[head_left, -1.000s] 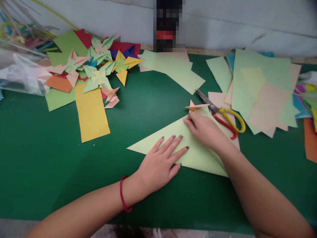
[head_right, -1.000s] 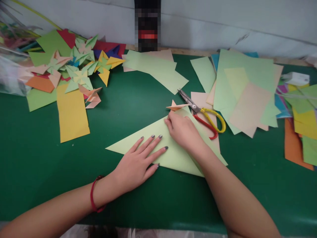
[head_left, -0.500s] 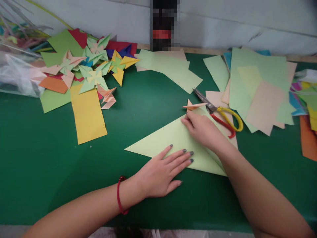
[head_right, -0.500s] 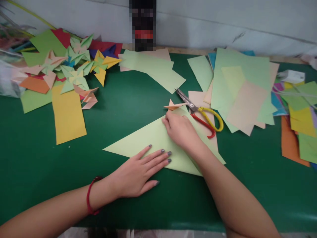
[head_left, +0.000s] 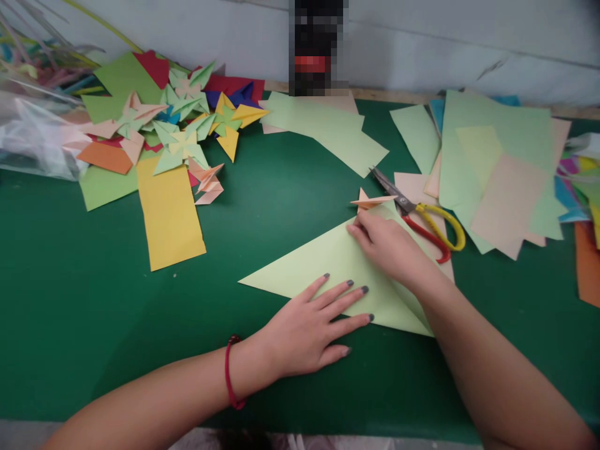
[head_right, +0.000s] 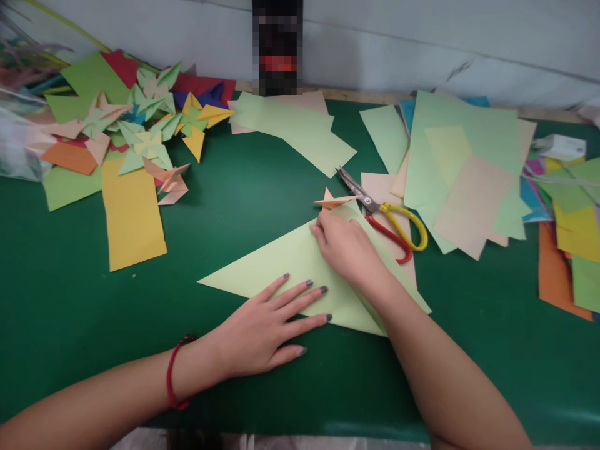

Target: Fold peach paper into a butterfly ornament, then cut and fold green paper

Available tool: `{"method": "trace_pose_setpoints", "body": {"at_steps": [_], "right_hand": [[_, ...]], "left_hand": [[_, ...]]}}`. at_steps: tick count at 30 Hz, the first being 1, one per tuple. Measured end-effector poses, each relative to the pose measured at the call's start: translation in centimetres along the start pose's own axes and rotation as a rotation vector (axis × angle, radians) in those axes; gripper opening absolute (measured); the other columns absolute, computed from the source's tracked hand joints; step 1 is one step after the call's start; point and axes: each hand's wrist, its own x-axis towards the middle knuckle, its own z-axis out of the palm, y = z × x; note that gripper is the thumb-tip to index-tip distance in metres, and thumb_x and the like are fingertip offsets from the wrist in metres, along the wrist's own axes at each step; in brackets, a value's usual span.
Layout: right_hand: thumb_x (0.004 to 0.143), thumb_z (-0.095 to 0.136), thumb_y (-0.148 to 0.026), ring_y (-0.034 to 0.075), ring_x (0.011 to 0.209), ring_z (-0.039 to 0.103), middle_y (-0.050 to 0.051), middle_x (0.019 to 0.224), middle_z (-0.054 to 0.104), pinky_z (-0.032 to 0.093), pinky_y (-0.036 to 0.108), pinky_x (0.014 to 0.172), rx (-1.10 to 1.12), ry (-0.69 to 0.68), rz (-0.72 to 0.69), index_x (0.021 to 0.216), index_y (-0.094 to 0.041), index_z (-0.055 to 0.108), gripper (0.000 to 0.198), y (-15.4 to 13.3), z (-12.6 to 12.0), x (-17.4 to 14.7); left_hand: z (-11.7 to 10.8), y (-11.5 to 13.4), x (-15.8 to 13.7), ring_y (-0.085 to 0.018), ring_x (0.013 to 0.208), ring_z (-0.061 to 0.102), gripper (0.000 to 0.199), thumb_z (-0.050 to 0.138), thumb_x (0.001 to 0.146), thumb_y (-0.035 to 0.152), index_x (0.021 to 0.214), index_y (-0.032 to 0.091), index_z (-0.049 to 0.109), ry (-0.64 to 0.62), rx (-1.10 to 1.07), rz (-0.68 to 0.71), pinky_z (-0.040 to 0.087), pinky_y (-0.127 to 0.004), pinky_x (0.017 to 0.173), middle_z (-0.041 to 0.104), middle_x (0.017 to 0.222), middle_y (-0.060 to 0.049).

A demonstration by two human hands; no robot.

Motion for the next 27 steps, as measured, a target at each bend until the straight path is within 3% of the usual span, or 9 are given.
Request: {"method": "trace_pose_setpoints", "body": {"at_steps": [14,27], "right_hand": [[0.092,0.033,-0.027,0.018,0.058,0.049,0.005,0.074,0.059,0.031,0.032,0.059,-0.013,-0.01,-0.005,0.079,-0.019,0.046,0.02,-0.3,-0.1,0.0],[0.092,0.033,-0.025,0.018,0.059,0.048,0.007,0.076,0.06,0.029,0.031,0.057,-0.047,-0.011,-0.006,0.079,-0.019,0.045,0.019,-0.5,-0.2,0.0]], "left_hand": [[0.7,1.0,0.1,-0.027,0.141,0.014,0.051,0.044,0.089,0.04,0.138,0.029,0.035,0.029,-0.047,-0.055,0.006,-0.053,0.112,0.018,0.153,-0.009],[0.9,1.0,0.2,-0.029,0.14,0.016,0.06,0.04,0.087,0.057,0.139,0.028,0.035,0.049,0.027,-0.029,0.009,-0.054,0.111,0.021,0.152,-0.012]]}}
